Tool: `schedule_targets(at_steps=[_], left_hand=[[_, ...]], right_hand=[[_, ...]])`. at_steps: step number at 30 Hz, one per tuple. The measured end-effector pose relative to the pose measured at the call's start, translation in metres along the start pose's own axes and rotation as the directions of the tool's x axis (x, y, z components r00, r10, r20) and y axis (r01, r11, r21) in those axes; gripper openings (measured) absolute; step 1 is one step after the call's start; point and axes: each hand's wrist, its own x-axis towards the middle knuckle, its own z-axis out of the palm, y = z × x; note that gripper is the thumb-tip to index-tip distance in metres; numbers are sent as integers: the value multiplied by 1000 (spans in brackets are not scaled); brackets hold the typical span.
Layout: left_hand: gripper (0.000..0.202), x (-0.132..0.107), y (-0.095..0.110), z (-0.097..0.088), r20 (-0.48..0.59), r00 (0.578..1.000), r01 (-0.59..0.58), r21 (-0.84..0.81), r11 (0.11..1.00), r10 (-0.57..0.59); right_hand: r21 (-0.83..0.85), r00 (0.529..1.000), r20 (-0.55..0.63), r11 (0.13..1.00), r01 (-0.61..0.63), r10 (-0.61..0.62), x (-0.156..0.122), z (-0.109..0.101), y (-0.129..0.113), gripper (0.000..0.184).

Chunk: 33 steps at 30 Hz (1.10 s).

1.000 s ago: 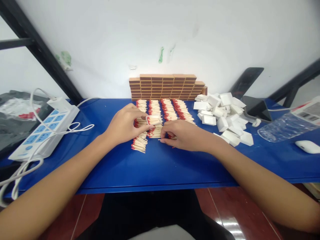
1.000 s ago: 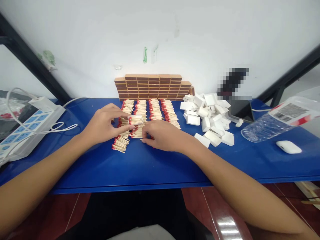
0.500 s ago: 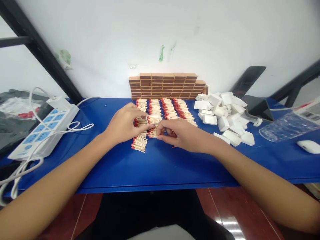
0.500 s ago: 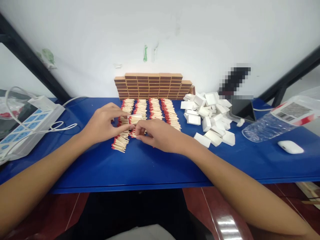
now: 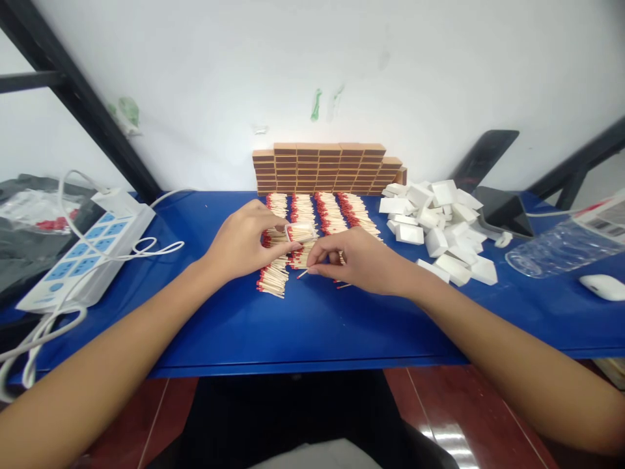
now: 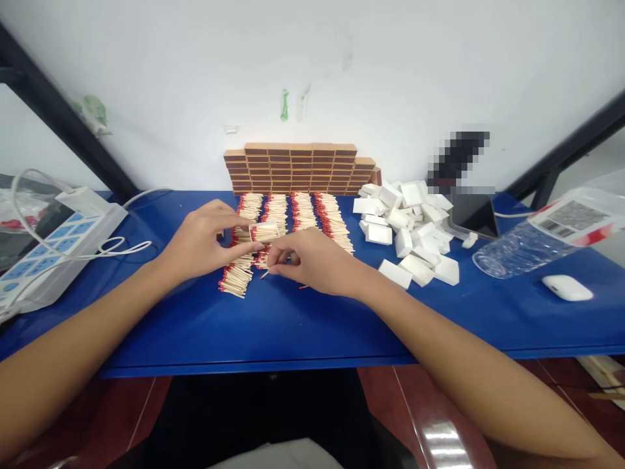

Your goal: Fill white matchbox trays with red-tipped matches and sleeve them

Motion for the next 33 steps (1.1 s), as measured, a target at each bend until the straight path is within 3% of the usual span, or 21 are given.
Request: schedule_targets(at_steps=[9,33], left_hand=[[37,1,1,-1,-2,1000,6,-6,1000,-7],[36,2,1,-2,37,999,13,-2,1000,-13]], right_hand=[[-315,998,32,947,61,-54,0,4,8,6],[-275,994,97,958,77,-52,1,3,6,6]])
